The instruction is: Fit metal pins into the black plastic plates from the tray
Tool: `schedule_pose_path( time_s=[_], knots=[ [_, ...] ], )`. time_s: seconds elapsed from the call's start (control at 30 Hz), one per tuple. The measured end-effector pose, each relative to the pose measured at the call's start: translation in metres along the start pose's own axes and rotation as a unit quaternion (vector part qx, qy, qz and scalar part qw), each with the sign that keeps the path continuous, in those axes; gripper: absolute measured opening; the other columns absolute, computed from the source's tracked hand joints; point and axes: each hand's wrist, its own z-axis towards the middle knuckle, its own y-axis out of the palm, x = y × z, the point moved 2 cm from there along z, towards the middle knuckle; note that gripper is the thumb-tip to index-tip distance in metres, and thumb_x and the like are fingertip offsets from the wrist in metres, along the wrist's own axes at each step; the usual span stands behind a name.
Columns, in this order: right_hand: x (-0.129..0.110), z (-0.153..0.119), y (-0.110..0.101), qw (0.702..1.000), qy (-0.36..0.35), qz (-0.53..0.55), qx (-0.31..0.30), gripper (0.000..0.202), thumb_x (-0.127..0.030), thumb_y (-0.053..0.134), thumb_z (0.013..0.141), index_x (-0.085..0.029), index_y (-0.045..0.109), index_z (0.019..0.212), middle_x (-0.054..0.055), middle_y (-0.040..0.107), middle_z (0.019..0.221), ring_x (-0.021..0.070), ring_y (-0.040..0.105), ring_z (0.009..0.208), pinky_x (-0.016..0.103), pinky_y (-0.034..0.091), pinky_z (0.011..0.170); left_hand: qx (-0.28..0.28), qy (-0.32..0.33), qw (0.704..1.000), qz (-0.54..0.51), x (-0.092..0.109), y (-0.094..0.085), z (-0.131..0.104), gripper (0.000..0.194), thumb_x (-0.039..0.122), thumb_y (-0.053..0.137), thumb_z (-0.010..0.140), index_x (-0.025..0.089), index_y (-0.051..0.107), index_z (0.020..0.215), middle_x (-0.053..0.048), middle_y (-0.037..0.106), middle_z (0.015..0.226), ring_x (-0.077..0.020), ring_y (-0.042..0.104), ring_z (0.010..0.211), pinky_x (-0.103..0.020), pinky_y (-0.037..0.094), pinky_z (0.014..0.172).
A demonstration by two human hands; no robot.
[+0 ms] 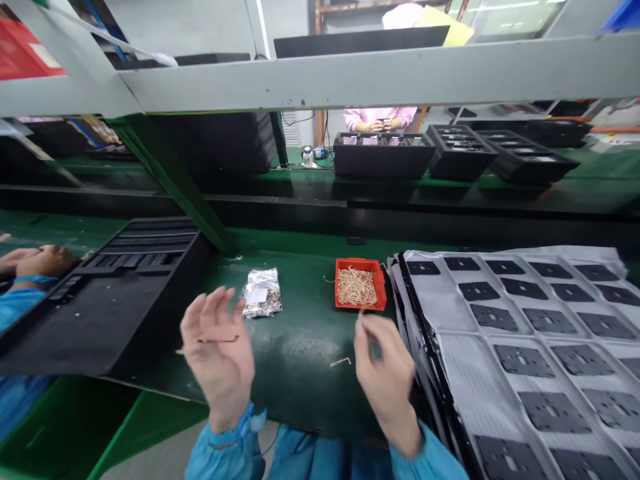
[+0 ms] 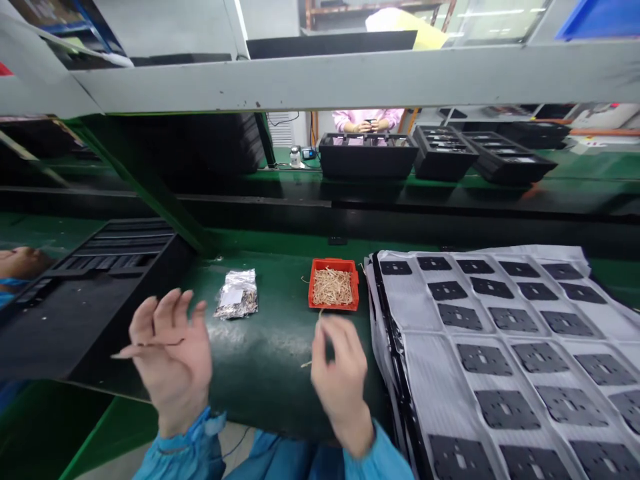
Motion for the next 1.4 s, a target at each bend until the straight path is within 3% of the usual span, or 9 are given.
schedule_pose_path(
  time_s=[0.17, 0.37, 0.6, 0.7, 0.83, 0.93, 1.03, 1.2, 1.4],
  knots=[
    [0.001, 0.009, 0.005, 0.973, 0.145, 0.09, -0.153, 0.06, -0.067, 0.076, 0.085, -0.013, 0.079, 0.112, 0.013, 0.077, 0.091, 0.018, 0.066, 0.07, 0.032, 0.055, 0.062, -0.124, 0.073, 0.989, 0.016, -0.016, 0.044, -0.02, 0.114, 0.088, 0.083, 0.058, 0.032, 0.058, 0.155, -0.012, 0.061, 0.155, -0.0392, 0.056, 0.144, -0.052, 0.051, 0.116],
    [-0.041, -0.049, -0.01, 0.92, 0.22, 0.223, -0.235, 0.059, -0.075, 0.074, 0.084, -0.016, 0.073, 0.084, 0.003, 0.066, 0.067, 0.0083, 0.053, 0.055, 0.023, 0.045, 0.057, -0.271, 0.175, 0.946, 0.039, -0.028, 0.064, -0.054, 0.118, 0.084, 0.075, 0.069, 0.02, 0.045, 0.163, -0.019, 0.061, 0.151, -0.0394, 0.06, 0.139, -0.053, 0.05, 0.118],
    [-0.064, -0.074, -0.106, 0.978, 0.072, 0.195, 0.021, 0.027, -0.043, 0.073, 0.098, -0.022, 0.073, 0.081, -0.001, 0.065, 0.071, 0.0069, 0.056, 0.06, 0.018, 0.046, 0.059, -0.438, -0.011, 0.894, 0.091, -0.013, 0.121, -0.117, 0.067, 0.08, 0.06, 0.09, 0.023, 0.067, 0.125, -0.016, 0.068, 0.132, -0.0378, 0.066, 0.124, -0.057, 0.056, 0.103],
    [-0.075, -0.098, -0.169, 0.968, 0.012, 0.098, 0.231, 0.025, -0.044, 0.08, 0.091, -0.023, 0.073, 0.079, 0.0, 0.065, 0.074, 0.0101, 0.059, 0.067, 0.019, 0.052, 0.063, -0.536, -0.086, 0.818, 0.189, -0.002, 0.157, -0.17, 0.039, 0.039, 0.093, 0.08, 0.015, 0.068, 0.097, -0.027, 0.064, 0.139, -0.0532, 0.051, 0.14, -0.076, 0.04, 0.109],
    [-0.075, -0.121, -0.214, 0.929, 0.018, 0.032, 0.368, 0.029, -0.047, 0.089, 0.081, -0.023, 0.074, 0.081, 0.002, 0.069, 0.084, 0.0116, 0.063, 0.072, 0.019, 0.056, 0.066, -0.593, -0.157, 0.76, 0.213, 0.008, 0.178, -0.2, 0.034, 0.002, 0.088, 0.075, 0.016, 0.059, 0.086, -0.027, 0.063, 0.14, -0.0536, 0.044, 0.145, -0.082, 0.027, 0.114],
    [-0.069, -0.117, -0.21, 0.941, 0.018, -0.072, 0.331, 0.023, -0.045, 0.083, 0.087, -0.023, 0.075, 0.085, 0.006, 0.074, 0.099, 0.0168, 0.071, 0.088, 0.02, 0.059, 0.075, -0.603, -0.218, 0.749, 0.166, 0.014, 0.175, -0.19, 0.025, 0.006, 0.074, 0.09, 0.02, 0.053, 0.088, -0.015, 0.071, 0.124, -0.0372, 0.063, 0.13, -0.067, 0.043, 0.114],
    [-0.068, -0.098, -0.183, 0.961, -0.033, -0.186, 0.203, 0.017, -0.038, 0.075, 0.093, -0.023, 0.074, 0.085, 0.009, 0.074, 0.118, 0.0222, 0.073, 0.11, 0.023, 0.06, 0.085, -0.592, -0.301, 0.738, 0.121, 0.023, 0.165, -0.173, 0.012, 0.02, 0.054, 0.106, 0.023, 0.047, 0.097, -0.004, 0.072, 0.092, -0.0218, 0.078, 0.087, -0.039, 0.066, 0.079],
    [-0.074, -0.07, -0.131, 0.974, -0.095, -0.195, 0.062, 0.009, -0.026, 0.068, 0.099, -0.027, 0.072, 0.091, 0.004, 0.073, 0.115, 0.0158, 0.075, 0.109, 0.02, 0.059, 0.091, -0.43, -0.437, 0.789, 0.052, 0.043, 0.139, -0.148, 0.012, 0.028, 0.061, 0.103, 0.02, 0.054, 0.1, 0.002, 0.062, 0.083, -0.0098, 0.065, 0.06, -0.018, 0.06, 0.054],
    [-0.08, -0.06, -0.101, 0.98, -0.093, -0.178, 0.012, 0.009, -0.024, 0.066, 0.1, -0.028, 0.069, 0.092, 0.003, 0.072, 0.116, 0.0135, 0.072, 0.111, 0.017, 0.058, 0.089, -0.389, -0.39, 0.83, 0.086, 0.052, 0.109, -0.127, 0.013, 0.028, 0.065, 0.104, 0.022, 0.071, 0.113, 0.001, 0.067, 0.087, -0.0074, 0.062, 0.058, -0.014, 0.058, 0.054]
  ],
)
